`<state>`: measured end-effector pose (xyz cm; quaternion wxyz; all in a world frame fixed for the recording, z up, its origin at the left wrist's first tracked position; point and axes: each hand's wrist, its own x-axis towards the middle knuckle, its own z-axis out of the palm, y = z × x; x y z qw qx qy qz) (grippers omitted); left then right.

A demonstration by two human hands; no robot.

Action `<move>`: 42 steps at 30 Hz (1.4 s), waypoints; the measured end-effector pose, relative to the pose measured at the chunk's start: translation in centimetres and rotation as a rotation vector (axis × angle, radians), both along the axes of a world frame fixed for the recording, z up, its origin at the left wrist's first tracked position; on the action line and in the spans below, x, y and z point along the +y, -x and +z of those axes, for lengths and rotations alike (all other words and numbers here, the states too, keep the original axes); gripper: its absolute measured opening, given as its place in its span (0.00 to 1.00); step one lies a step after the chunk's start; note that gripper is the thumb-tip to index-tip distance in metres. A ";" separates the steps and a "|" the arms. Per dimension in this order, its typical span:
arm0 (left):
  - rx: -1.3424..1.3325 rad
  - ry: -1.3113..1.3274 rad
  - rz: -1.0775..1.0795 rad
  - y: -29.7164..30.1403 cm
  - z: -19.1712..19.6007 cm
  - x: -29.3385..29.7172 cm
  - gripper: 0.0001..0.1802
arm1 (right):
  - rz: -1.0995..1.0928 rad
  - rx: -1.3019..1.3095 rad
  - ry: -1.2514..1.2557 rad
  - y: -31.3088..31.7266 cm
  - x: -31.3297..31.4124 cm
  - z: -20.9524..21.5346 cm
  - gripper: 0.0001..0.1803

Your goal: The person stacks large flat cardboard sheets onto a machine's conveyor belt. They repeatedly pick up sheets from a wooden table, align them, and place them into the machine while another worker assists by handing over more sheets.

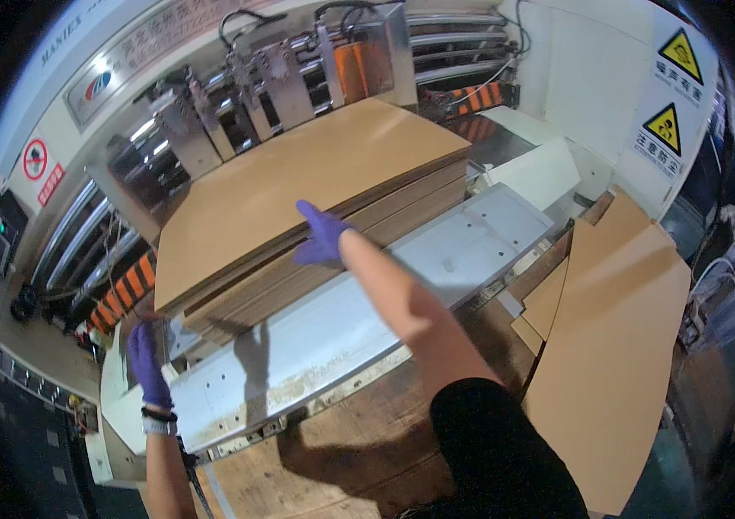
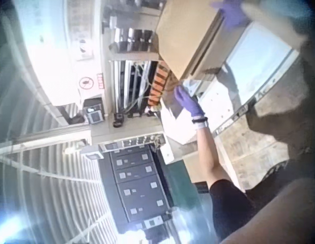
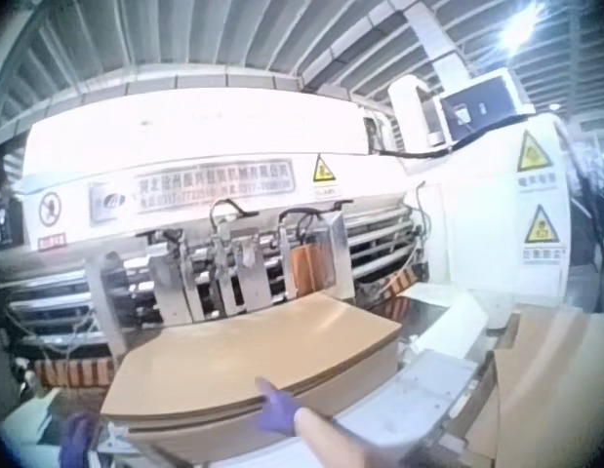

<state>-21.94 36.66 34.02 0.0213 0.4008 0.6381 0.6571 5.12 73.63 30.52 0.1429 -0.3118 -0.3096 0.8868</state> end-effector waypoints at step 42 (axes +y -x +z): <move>-0.021 0.757 -1.149 -44.2 -18.6 -7.7 0.19 | -0.999 -2.265 -0.960 -72.2 -41.3 -17.4 0.38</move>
